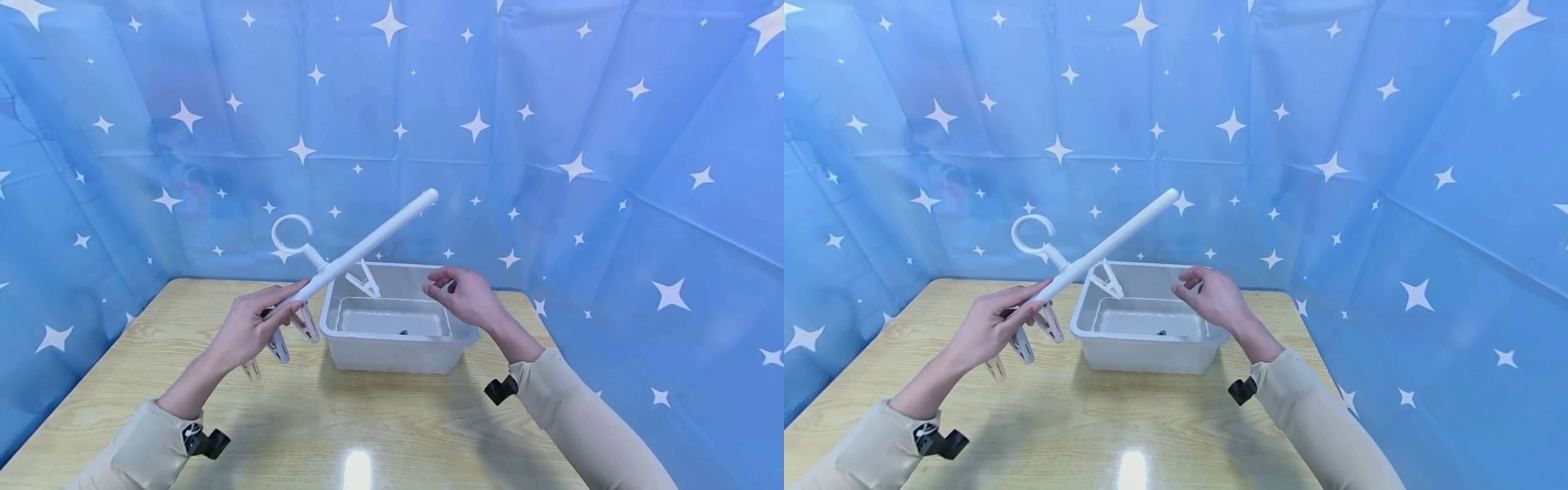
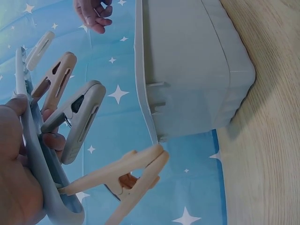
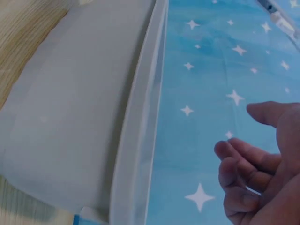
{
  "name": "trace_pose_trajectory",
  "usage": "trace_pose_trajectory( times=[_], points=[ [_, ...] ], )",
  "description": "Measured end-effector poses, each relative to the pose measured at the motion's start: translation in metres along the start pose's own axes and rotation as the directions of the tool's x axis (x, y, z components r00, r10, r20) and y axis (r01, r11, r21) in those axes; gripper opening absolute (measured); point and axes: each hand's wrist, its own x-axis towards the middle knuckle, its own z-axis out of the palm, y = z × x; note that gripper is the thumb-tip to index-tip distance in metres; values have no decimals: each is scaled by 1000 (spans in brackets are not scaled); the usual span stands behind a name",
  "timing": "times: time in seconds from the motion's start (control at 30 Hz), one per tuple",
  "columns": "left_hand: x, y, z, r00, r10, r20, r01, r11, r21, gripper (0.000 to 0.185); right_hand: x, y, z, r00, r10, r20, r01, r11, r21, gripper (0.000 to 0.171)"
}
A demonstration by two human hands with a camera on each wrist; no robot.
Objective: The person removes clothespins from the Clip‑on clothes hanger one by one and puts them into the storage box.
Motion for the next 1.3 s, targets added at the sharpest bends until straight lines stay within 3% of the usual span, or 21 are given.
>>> trace_pose_trajectory(
  times=[0.47,1.3],
  points=[
    [2,2,4,1000,8,-2,-8,1000,-15,39,-9,-33,-6,995,-100,11,99,991,86,31],
    [2,1,8,1000,26,2,-26,1000,-4,39,-13,-52,-8,981,-193,19,189,975,115,30]
  ],
)
